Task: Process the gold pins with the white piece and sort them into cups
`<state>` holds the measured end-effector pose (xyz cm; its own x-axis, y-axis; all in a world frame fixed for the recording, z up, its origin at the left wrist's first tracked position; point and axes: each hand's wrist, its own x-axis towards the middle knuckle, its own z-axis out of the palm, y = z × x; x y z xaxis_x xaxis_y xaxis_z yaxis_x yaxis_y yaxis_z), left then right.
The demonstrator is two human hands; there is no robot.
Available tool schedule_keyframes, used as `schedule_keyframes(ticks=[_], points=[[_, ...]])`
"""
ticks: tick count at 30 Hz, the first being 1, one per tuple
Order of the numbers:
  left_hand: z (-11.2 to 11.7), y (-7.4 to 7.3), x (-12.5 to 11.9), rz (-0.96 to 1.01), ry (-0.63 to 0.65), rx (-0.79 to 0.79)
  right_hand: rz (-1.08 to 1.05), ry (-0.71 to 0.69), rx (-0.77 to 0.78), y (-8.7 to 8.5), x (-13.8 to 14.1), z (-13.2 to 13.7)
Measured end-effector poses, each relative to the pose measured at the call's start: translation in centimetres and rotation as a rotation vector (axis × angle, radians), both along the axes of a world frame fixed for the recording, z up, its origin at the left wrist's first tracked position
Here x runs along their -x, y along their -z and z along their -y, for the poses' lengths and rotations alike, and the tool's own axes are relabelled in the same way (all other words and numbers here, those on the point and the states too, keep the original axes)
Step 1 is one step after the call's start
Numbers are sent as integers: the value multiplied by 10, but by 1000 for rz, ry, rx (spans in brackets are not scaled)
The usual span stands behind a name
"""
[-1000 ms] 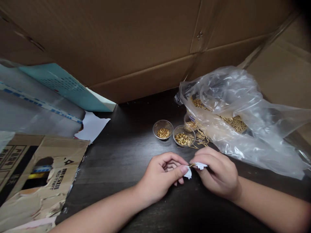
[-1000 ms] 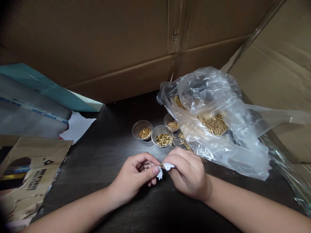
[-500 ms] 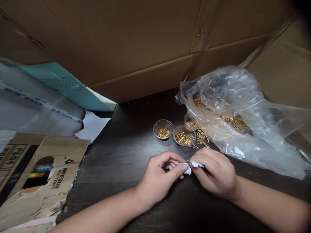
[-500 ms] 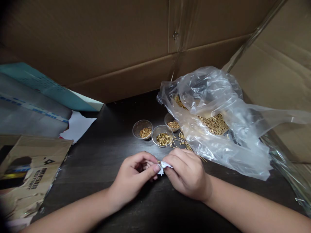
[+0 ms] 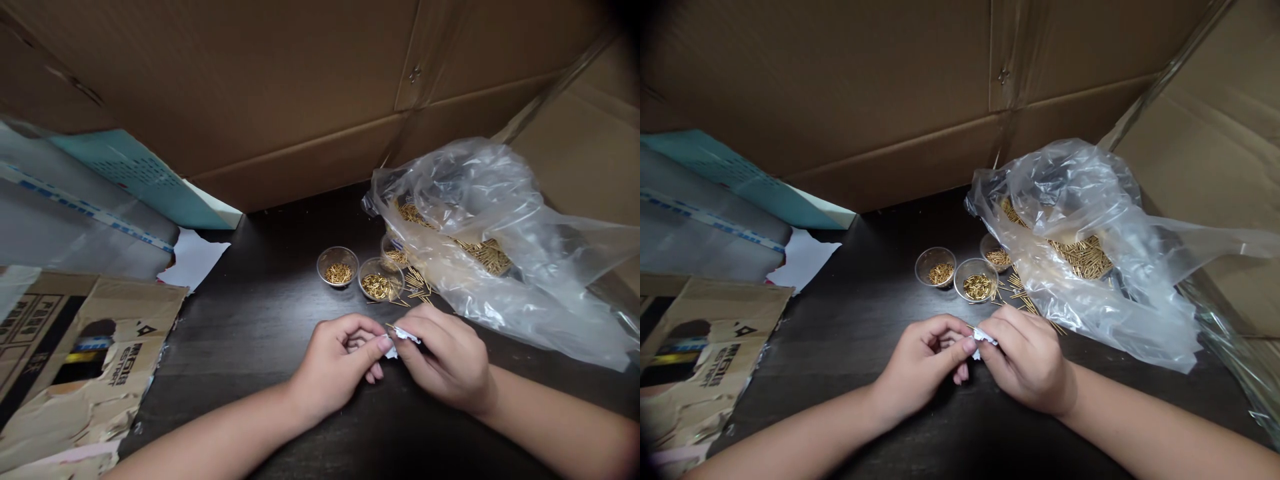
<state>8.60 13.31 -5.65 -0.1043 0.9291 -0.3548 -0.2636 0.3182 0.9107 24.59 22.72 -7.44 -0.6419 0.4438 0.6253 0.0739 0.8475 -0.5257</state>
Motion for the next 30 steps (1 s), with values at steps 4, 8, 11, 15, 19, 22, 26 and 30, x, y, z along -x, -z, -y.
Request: schedule_keyframes(ticks=[4,8,11,15,19,22,26,30], points=[[-1,0,0,15,-3,1,4,-23,17,1,1,0],[-2,1,1,-43,24,-5,3,-60,48,3,2,-2],[-1,1,5,-162,65,-55,15,-104,95,3,2,-4],[-1,-1,16,-504,176,-238,-25,-175,199,3,2,-8],[-2,2,28,-733,217,-362,-4,-214,318,5,2,-12],[-2,6,32,-778,218,-400,78,-187,335,7,3,-14],[-2,9,32,-781,219,-438,141,-244,311,7,6,-15],[-1,8,32,-779,222,-454,150,-264,306,6,8,-14]])
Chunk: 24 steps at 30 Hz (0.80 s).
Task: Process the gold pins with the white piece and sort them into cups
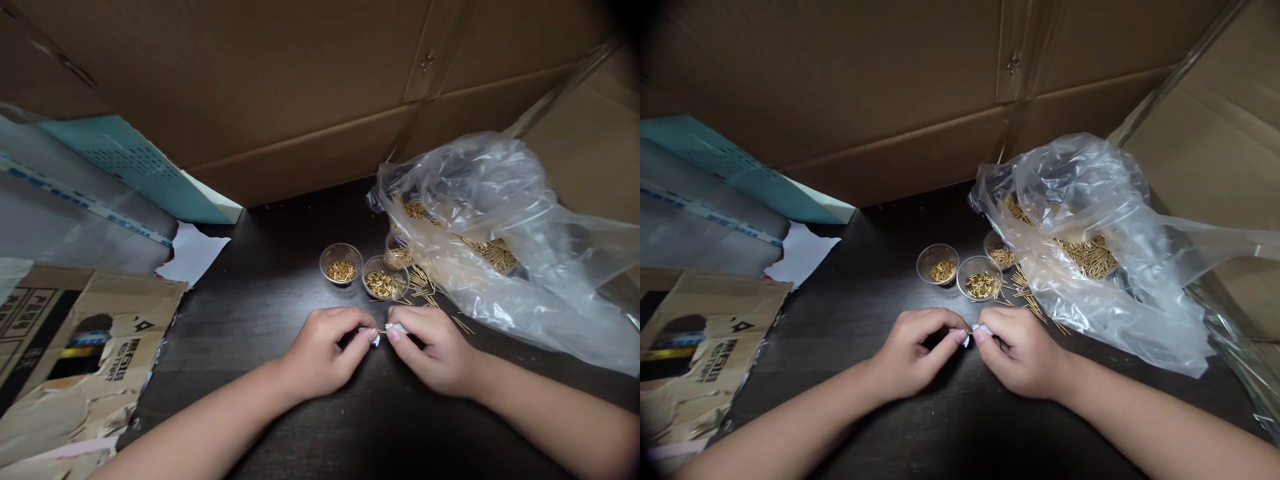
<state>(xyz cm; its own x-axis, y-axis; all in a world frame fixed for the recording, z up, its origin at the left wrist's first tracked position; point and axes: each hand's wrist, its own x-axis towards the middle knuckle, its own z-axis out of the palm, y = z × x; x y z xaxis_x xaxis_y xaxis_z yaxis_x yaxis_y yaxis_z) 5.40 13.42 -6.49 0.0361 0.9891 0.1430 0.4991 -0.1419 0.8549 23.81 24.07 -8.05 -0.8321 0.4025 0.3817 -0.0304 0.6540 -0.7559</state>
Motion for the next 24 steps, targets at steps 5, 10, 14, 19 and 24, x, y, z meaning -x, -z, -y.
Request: schedule_keyframes(ticks=[5,10,14,19,24], points=[[1,-1,0,6,-5,1,-5,27,-18,0,0,0],[0,-1,0,12,10,-7,3,13,-14,0,0,-1],[0,0,0,14,8,-1,1,24,-10,2,-1,-1],[0,2,1,9,20,5,9,15,6,2,-1,0],[-1,2,2,-15,20,-5,17,13,14,3,0,0]])
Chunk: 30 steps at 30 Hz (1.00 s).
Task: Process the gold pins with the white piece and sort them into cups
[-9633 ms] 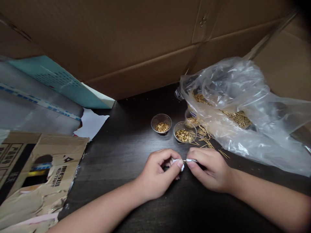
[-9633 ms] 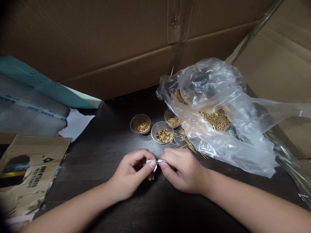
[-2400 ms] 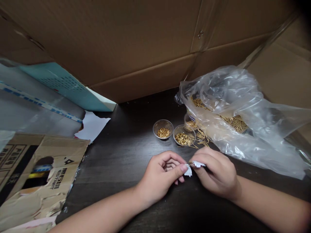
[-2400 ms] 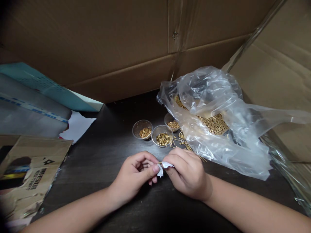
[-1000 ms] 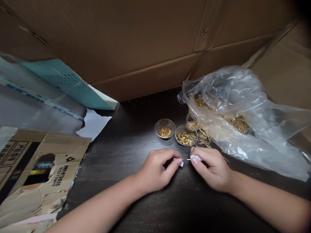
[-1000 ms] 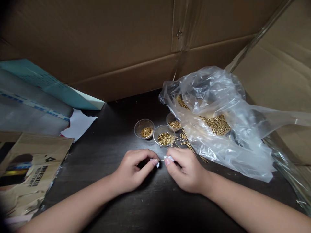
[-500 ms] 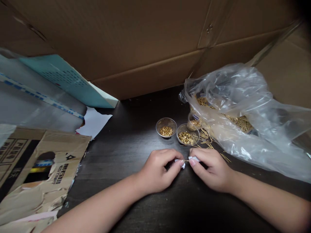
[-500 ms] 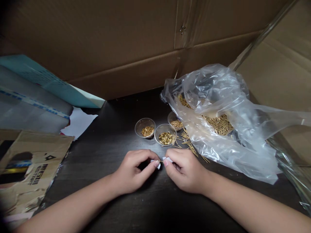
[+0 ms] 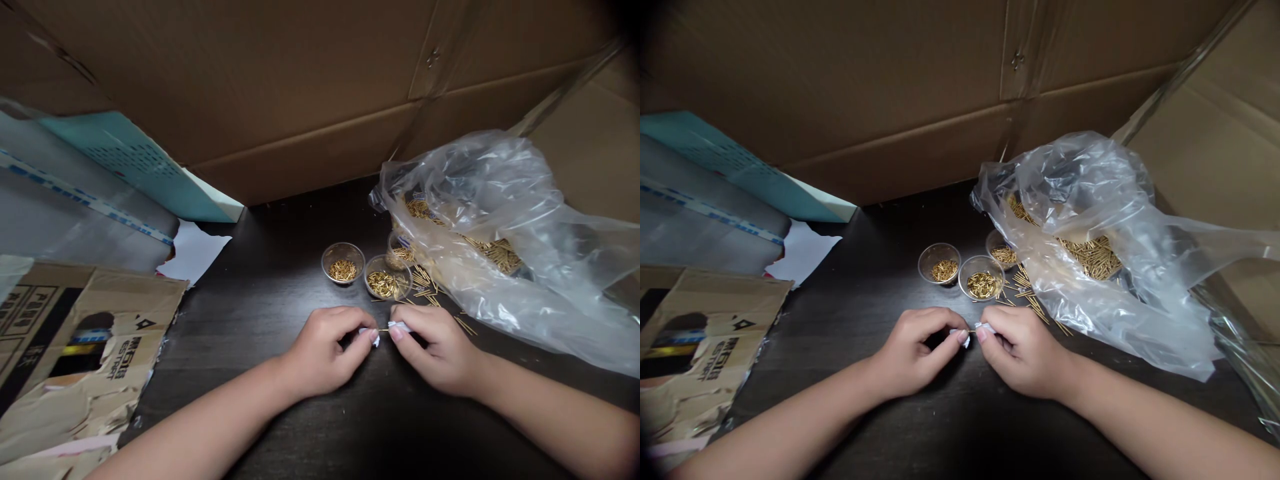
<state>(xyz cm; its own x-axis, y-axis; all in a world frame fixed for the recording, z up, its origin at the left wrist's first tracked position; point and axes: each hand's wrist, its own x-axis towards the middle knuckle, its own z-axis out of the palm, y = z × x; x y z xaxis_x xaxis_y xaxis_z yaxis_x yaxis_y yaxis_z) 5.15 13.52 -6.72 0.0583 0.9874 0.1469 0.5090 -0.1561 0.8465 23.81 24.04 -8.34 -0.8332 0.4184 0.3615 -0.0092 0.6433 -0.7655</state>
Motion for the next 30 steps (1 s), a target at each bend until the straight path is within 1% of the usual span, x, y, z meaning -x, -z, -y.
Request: schedule_keyframes(ticks=[7,11,18,23,30], points=[[1,-1,0,-67,34,-75,25,-28,-12,2,-1,1],[1,1,1,-21,12,-92,46,-46,1,2,-1,1],[-1,-1,4,81,34,34,63,-100,33,2,0,-1],[-1,-1,5,90,42,66,97,-137,56,2,-1,-3],[-3,-5,6,187,84,151,93,-198,123,-2,-1,-6]])
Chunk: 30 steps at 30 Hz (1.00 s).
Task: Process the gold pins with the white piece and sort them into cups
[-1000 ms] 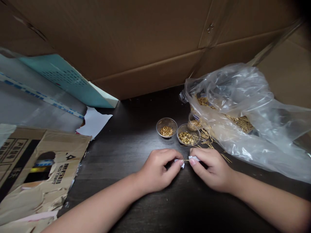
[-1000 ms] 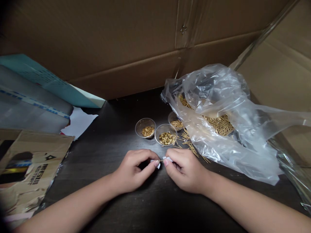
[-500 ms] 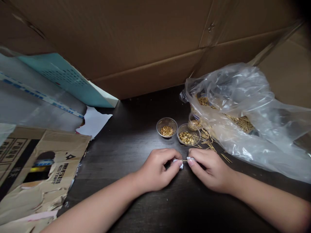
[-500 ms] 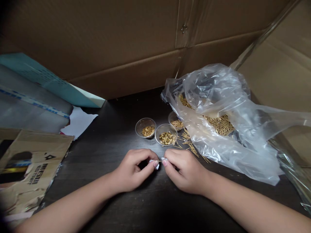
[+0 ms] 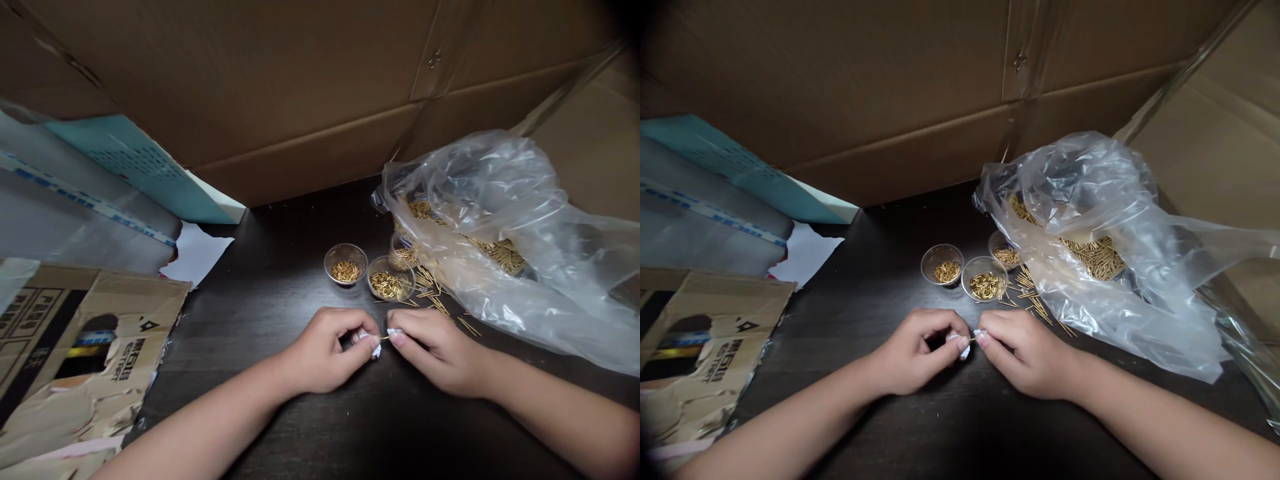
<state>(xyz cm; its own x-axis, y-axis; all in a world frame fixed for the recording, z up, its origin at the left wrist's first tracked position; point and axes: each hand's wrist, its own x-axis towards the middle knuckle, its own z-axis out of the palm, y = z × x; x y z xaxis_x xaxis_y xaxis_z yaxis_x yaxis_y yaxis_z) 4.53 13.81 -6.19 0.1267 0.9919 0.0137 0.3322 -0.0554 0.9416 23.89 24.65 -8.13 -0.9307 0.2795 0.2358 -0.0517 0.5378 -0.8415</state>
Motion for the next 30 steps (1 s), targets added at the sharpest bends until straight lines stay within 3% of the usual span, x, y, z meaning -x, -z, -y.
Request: schedule_keyframes(ticks=[14,19,25,30], points=[[10,10,-6,-252,-36,-296,94,41,-127,2,-3,5],[11,8,-6,-188,-59,-209,109,35,-147,2,-2,6],[4,-1,0,7,7,60,96,-34,-175,2,-4,5],[6,0,-2,-13,-14,23,79,-14,-213,4,-3,6]])
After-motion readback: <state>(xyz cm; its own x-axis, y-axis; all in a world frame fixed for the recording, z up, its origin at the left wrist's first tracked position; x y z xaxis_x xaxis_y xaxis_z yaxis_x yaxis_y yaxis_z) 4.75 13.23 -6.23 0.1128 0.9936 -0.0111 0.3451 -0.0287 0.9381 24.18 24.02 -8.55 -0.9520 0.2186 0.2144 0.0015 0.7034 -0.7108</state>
